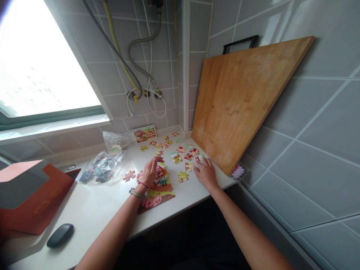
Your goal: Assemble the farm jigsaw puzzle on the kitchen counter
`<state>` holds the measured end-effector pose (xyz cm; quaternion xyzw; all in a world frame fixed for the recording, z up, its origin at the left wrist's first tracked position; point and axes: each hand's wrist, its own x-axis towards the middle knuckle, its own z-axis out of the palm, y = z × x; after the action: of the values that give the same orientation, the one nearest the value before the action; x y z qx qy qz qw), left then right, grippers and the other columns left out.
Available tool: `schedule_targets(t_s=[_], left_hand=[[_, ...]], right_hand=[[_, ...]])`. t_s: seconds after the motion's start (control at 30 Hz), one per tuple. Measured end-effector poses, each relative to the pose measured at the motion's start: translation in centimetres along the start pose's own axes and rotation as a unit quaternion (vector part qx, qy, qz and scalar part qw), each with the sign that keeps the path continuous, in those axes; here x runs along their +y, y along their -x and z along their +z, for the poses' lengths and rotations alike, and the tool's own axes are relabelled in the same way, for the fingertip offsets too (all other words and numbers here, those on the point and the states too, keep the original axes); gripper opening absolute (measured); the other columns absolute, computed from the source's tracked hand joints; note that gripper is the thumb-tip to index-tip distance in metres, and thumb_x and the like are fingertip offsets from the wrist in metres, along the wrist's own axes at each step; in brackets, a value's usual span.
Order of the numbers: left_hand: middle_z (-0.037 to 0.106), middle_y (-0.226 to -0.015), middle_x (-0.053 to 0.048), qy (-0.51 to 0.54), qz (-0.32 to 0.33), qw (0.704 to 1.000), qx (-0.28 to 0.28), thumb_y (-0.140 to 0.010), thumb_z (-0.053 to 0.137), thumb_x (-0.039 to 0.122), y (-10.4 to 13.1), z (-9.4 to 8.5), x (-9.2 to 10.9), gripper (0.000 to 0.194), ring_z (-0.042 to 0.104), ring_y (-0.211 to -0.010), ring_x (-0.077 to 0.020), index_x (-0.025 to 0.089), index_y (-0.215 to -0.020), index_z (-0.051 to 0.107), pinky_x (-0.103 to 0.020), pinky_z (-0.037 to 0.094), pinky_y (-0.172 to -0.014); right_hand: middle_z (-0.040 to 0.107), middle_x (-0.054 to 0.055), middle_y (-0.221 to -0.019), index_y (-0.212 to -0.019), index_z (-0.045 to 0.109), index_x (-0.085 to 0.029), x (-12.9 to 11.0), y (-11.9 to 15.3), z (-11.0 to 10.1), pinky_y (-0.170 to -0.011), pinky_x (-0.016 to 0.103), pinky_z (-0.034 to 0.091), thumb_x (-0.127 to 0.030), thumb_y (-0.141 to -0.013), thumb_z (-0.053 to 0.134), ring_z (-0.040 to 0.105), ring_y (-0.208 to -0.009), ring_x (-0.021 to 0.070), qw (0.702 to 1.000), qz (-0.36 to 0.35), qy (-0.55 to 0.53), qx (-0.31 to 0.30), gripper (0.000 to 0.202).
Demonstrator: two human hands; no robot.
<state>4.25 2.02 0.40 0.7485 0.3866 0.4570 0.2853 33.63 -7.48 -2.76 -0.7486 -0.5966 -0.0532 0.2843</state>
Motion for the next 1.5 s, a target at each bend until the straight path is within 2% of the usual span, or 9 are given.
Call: schedule_targets(t_s=[0.2, 0.43, 0.73, 0.87, 0.97, 1.1, 1.27, 1.37, 1.5], left_hand=[[0.078, -0.101, -0.010, -0.004, 0.005, 1.000, 0.002, -0.110, 0.021, 0.060, -0.1, -0.1, 0.2, 0.065, 0.073, -0.102, -0.0261, 0.019, -0.107, 0.071, -0.040, 0.055, -0.097], [0.078, -0.099, -0.010, -0.034, 0.008, 0.999, -0.021, -0.112, 0.020, 0.055, -0.1, 0.1, 0.3, 0.061, 0.074, -0.096, -0.0237, 0.019, -0.107, 0.069, -0.038, 0.057, -0.090], [0.074, -0.099, -0.010, -0.095, 0.100, 0.981, -0.138, -0.109, 0.039, 0.043, 1.7, 1.4, 3.9, 0.041, 0.072, -0.097, -0.0285, 0.025, -0.104, 0.074, -0.048, 0.059, -0.089], [0.076, -0.100, -0.008, -0.108, 0.132, 0.972, -0.163, -0.108, 0.041, 0.040, 1.6, 0.3, 4.7, 0.037, 0.072, -0.097, -0.0286, 0.028, -0.106, 0.076, -0.045, 0.060, -0.090], [0.076, -0.098, -0.007, -0.127, 0.137, 0.970, -0.158, -0.107, 0.042, 0.038, 1.4, -2.1, 3.3, 0.036, 0.072, -0.095, -0.0277, 0.027, -0.102, 0.076, -0.041, 0.059, -0.089], [0.075, -0.096, -0.010, -0.160, 0.088, 0.977, -0.111, -0.105, 0.045, 0.036, 1.4, -6.9, -1.3, 0.032, 0.070, -0.094, -0.0268, 0.024, -0.099, 0.075, -0.040, 0.058, -0.088], [0.075, -0.103, -0.012, -0.193, -0.002, 0.980, -0.059, -0.100, 0.053, 0.036, 1.5, -12.2, -7.5, 0.028, 0.070, -0.095, -0.0265, 0.022, -0.105, 0.077, -0.041, 0.057, -0.094], [0.075, -0.110, -0.012, -0.201, -0.020, 0.978, -0.060, -0.093, 0.063, 0.035, 1.5, -13.7, -9.3, 0.022, 0.070, -0.102, -0.0286, 0.024, -0.102, 0.080, -0.043, 0.055, -0.100], [0.074, -0.115, -0.010, -0.202, -0.025, 0.977, -0.065, -0.089, 0.069, 0.032, 1.6, -14.1, -9.7, 0.023, 0.069, -0.108, -0.0290, 0.026, -0.107, 0.081, -0.043, 0.054, -0.103]], right_hand=[[0.074, 0.017, -0.128, -0.112, 0.077, -0.018, 0.1, -0.4, -0.5, -0.109, 0.048, 0.049, -0.033, -0.097, 0.058, 0.065, -0.125, 0.0325, 0.999, 0.003, 0.044, 0.007, 0.029], [0.075, 0.025, -0.114, -0.118, 0.072, -0.011, 0.9, -5.9, -0.6, -0.095, 0.047, 0.053, -0.044, -0.087, 0.073, 0.071, -0.109, 0.0378, 0.996, 0.065, 0.059, -0.015, 0.045], [0.078, 0.017, -0.105, -0.105, 0.079, -0.017, 1.6, -8.2, -0.3, -0.093, 0.040, 0.056, -0.016, -0.064, 0.077, 0.073, -0.102, 0.0323, 0.998, 0.049, -0.005, -0.038, 0.041], [0.078, 0.015, -0.107, -0.102, 0.078, -0.018, 2.1, -7.8, -1.5, -0.091, 0.044, 0.059, -0.017, -0.066, 0.071, 0.074, -0.098, 0.0304, 0.998, 0.005, -0.047, -0.032, 0.037], [0.079, 0.015, -0.110, -0.102, 0.078, -0.019, 1.9, -7.8, -2.1, -0.082, 0.042, 0.063, -0.029, -0.077, 0.066, 0.076, -0.089, 0.0274, 0.994, -0.015, -0.101, -0.029, 0.029], [0.082, 0.013, -0.100, -0.096, 0.080, -0.021, -2.6, -8.4, -1.3, -0.082, 0.044, 0.065, -0.051, -0.076, 0.076, 0.078, -0.087, 0.0295, 0.950, -0.001, -0.302, -0.083, 0.036], [0.082, 0.010, -0.096, -0.102, 0.080, -0.019, -14.3, -8.6, 2.8, -0.076, 0.040, 0.067, -0.047, -0.079, 0.078, 0.078, -0.083, 0.0267, 0.879, -0.096, -0.392, -0.253, 0.036], [0.082, 0.007, -0.101, -0.103, 0.079, -0.023, -20.0, -8.7, 6.1, -0.076, 0.038, 0.066, -0.041, -0.086, 0.072, 0.078, -0.085, 0.0247, 0.869, -0.149, -0.380, -0.278, 0.026], [0.082, 0.007, -0.098, -0.092, 0.080, -0.023, -23.2, -8.9, 9.7, -0.086, 0.042, 0.062, -0.028, -0.085, 0.069, 0.076, -0.088, 0.0255, 0.867, -0.205, -0.353, -0.287, 0.014]])
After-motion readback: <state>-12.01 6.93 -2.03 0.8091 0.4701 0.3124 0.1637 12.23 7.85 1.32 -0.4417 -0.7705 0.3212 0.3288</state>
